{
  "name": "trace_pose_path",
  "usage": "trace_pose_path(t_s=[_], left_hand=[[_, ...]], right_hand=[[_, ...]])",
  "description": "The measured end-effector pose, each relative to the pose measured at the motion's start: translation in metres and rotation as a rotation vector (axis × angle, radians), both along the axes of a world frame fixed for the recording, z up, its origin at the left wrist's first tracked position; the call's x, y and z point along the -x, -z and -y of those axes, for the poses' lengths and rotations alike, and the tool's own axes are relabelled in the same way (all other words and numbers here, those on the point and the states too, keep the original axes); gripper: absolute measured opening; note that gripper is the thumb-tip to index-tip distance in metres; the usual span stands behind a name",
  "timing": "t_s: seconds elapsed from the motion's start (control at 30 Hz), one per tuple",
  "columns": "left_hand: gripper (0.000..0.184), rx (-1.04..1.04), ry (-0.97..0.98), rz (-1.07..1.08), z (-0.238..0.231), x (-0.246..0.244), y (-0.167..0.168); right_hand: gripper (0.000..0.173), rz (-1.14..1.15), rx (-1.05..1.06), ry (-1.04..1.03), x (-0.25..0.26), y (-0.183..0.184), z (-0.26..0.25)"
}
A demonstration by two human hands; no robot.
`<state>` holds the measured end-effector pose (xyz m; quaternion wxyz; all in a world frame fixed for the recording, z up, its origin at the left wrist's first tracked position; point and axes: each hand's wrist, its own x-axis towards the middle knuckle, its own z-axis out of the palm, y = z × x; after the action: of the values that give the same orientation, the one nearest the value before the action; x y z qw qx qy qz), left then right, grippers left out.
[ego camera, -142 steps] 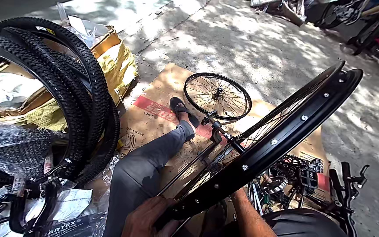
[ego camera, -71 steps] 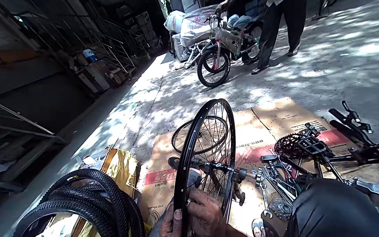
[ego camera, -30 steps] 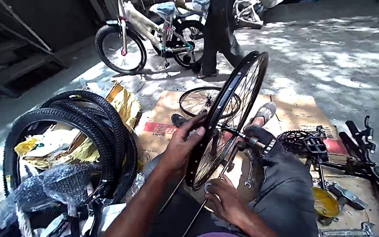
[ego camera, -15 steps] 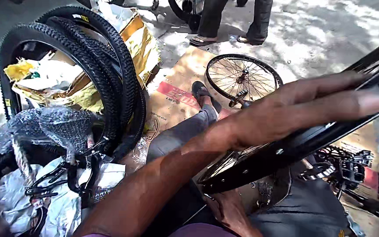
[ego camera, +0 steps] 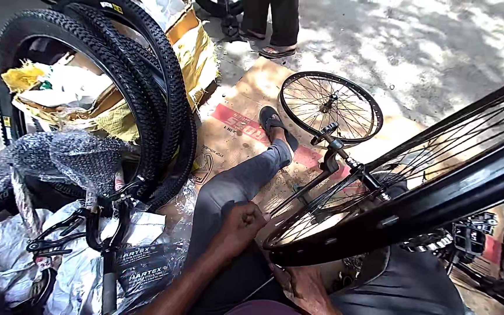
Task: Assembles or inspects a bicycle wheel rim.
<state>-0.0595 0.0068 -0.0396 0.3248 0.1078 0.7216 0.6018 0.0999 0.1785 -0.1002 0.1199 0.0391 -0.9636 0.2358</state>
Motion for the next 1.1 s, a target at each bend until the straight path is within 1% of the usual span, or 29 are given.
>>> trace_pose_path(t_s=[0.07,0.2,0.3,0.43,0.57,0.7,0.8,0.9,1.1], left_hand=[[0.026,-0.004,-0.019,0.023,0.004,-0.004,0.002],[0.02,-0.014,-0.008,0.047,0.01,-0.003,-0.005],[0.016,-0.034,0.019,0.03,0.014,-0.002,-0.008],[0.015,-0.069,0.072,-0.004,0.02,0.001,-0.02],[0.019,-0.139,0.143,-0.101,0.025,0.005,-0.039],[0.026,-0.286,0.262,-0.248,0.028,0.008,-0.056],[0.029,-0.328,0.346,-0.376,0.026,0.01,-0.069],[0.024,-0.304,0.384,-0.486,0.025,0.01,-0.078],[0.021,-0.11,0.416,-0.633,0.024,0.006,-0.079]], right_hand=[[0.037,-0.004,0.004,-0.003,0.0,0.0,0.0],[0.038,0.013,0.016,-0.01,0.0,0.001,-0.001],[0.039,0.011,0.021,-0.01,0.0,0.002,-0.001],[0.038,0.009,0.018,-0.006,0.0,0.002,-0.001],[0.038,0.002,0.017,-0.012,0.001,0.002,-0.001],[0.039,0.007,0.009,-0.014,0.001,0.002,-0.001],[0.039,0.008,0.01,-0.013,0.001,0.001,-0.001],[0.039,0.0,0.008,-0.014,0.001,0.002,-0.002],[0.039,-0.014,0.003,-0.018,0.002,0.002,-0.002]])
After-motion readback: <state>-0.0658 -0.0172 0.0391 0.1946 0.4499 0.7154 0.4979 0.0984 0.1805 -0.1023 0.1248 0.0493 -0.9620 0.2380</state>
